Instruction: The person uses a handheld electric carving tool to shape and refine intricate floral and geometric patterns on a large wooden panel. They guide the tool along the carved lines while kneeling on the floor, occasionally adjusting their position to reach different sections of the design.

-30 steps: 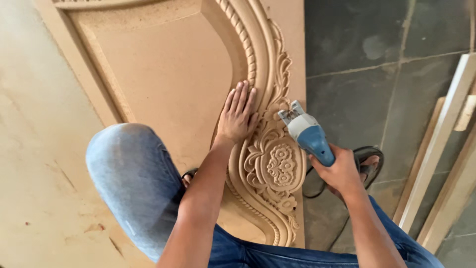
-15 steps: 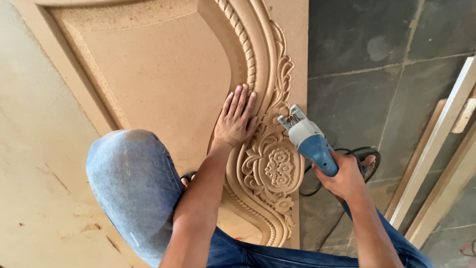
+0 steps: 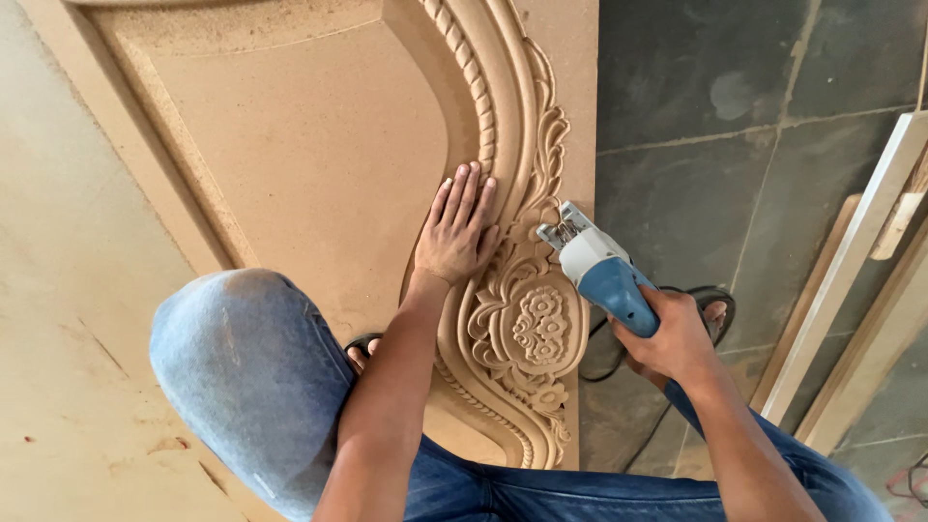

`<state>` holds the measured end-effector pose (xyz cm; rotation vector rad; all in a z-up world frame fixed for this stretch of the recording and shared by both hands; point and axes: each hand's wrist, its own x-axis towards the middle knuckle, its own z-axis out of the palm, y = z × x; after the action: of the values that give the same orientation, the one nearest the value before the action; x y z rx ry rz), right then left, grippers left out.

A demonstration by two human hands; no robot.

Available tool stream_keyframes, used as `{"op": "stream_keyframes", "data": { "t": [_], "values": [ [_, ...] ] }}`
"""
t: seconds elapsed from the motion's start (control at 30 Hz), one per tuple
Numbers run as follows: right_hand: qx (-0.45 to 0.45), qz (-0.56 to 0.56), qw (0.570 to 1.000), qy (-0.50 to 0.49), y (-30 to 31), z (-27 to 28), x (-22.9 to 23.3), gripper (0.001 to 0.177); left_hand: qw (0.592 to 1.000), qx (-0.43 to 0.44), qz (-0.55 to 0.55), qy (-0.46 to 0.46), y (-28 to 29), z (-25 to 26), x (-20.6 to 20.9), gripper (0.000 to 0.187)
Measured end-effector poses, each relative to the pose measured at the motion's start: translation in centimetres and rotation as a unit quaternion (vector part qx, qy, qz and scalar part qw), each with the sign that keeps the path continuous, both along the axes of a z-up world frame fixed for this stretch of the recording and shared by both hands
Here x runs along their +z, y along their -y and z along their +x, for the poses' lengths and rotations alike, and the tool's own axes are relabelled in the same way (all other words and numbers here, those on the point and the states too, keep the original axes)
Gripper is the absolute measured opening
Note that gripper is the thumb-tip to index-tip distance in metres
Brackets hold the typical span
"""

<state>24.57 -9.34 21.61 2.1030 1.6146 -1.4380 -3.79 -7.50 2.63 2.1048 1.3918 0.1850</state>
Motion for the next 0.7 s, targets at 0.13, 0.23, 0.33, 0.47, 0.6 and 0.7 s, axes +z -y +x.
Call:
{"op": "stream_keyframes", "data": {
  "t": [0.13, 0.23, 0.33, 0.47, 0.6, 0.7],
  "values": [
    [-0.009, -0.013, 1.000, 0.006, 0.5, 0.4, -0.3, 0.033, 1.000, 0.006, 0.006, 0.004, 0.1, 0.0, 0.0, 0.069],
    [-0.002, -0.006, 1.000, -0.010, 0.3, 0.5, -0.6, 0.032, 1.000, 0.007, 0.012, 0.005, -0.1, 0.0, 0.0, 0.069],
    [0.012, -0.024, 1.000, 0.007, 0.0, 0.7, -0.6, 0.033, 1.000, 0.007, 0.009, 0.007, -0.1, 0.0, 0.2, 0.069],
    [0.027, -0.004, 1.000, 0.003, -0.4, 0.7, -0.5, 0.036, 1.000, 0.011, 0.009, 0.010, 0.0, 0.0, 0.3, 0.069],
    [0.031, -0.032, 0.999, 0.012, -0.8, 0.9, -0.5, 0.031, 1.000, 0.008, 0.004, 0.009, 0.0, 0.0, 0.2, 0.070],
    [0.066, -0.028, 0.997, 0.023, -1.2, 1.1, -0.6, 0.031, 1.000, 0.008, 0.000, -0.003, 0.1, 0.0, 0.1, 0.069]
  ]
}}
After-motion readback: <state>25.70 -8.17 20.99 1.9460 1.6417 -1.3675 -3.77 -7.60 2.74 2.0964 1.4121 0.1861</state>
